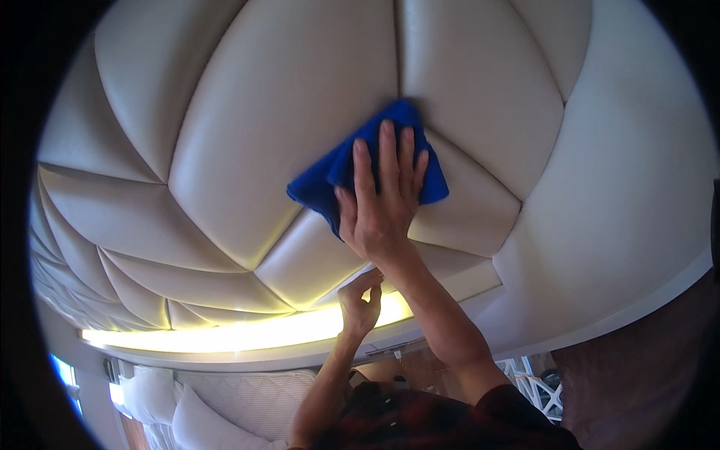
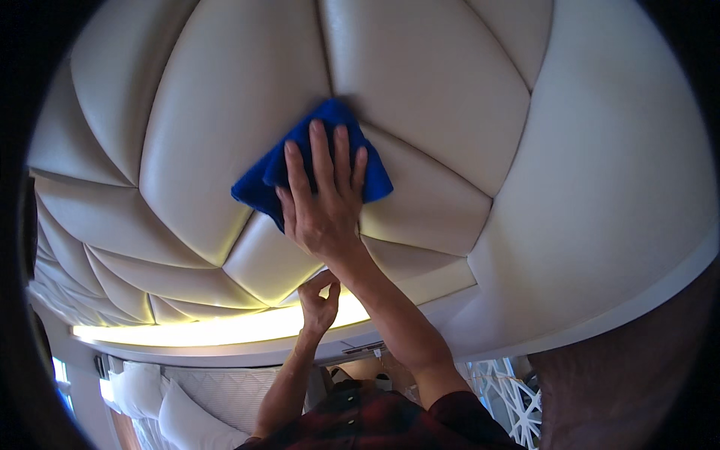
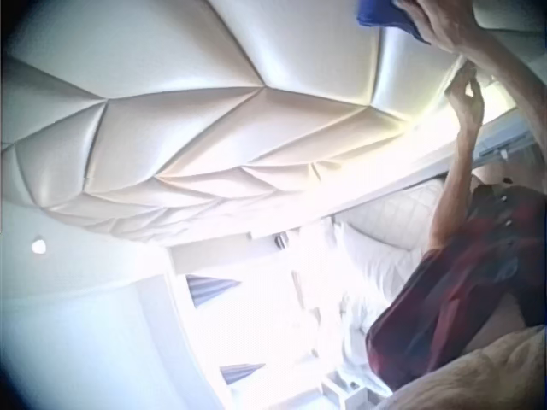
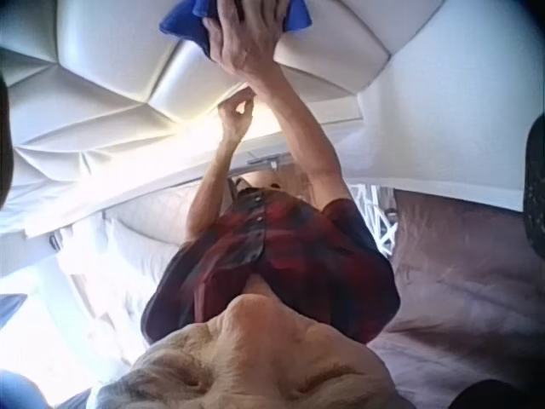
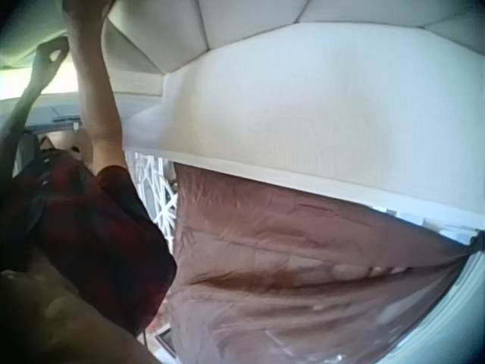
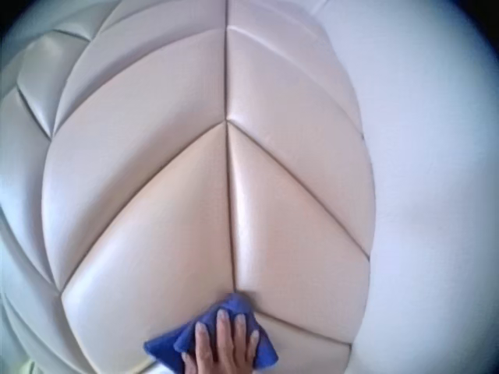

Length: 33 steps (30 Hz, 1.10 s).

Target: The person wipes a wall-mounted electrical panel and adjacent wall with a blue cloth, then cleans a padded headboard and a white decorative partition. The person uses a blue cloth to wipe each surface in sequence.

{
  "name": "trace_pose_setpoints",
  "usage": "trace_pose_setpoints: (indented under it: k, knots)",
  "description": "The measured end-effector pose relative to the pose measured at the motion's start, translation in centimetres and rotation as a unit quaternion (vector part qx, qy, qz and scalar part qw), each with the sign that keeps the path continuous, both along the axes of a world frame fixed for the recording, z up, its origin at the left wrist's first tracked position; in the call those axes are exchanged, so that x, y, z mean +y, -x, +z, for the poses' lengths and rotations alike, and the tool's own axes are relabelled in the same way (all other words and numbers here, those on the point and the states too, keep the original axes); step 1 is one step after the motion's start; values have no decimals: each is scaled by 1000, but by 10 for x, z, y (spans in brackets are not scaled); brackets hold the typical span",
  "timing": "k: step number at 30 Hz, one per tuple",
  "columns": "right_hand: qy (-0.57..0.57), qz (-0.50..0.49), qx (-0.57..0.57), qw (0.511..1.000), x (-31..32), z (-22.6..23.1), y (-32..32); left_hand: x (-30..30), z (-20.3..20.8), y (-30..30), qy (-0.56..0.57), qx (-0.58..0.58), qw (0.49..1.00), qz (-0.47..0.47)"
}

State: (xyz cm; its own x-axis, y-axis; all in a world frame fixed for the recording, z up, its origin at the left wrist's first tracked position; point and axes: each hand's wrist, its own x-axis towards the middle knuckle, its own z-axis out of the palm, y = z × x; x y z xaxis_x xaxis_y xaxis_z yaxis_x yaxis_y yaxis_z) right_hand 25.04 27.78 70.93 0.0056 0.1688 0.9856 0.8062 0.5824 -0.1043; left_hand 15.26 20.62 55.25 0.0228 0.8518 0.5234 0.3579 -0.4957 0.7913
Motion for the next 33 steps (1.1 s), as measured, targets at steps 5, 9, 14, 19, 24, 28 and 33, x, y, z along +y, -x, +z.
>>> trace_pose_setpoints:
  k: [5, 9, 14, 19, 24, 28, 33]
  knots:
    - [35, 12, -124, 992, -21, -80, 17, -19, -30, 19, 18, -226, 968, 110]
    - [-30, 8, -138, 990, -15, -99, 17, -29, -17, 32, -80, -241, 957, 140]
    - [12, -27, -43, 999, -12, -44, 3, -31, 42, 30, -251, -66, 958, 125]
    - [37, -56, -79, 995, -19, -84, 48, -37, 83, 38, -352, 32, 923, 153]
    - [13, -53, -180, 982, -30, -146, 113, -37, 55, 68, -283, 51, 935, 207]
    - [40, -45, -269, 961, -36, -183, 146, -37, 29, 96, -240, 32, 936, 256]
    - [32, 64, -400, 914, -37, -214, 128, -40, -1, 109, -169, -8, 951, 261]
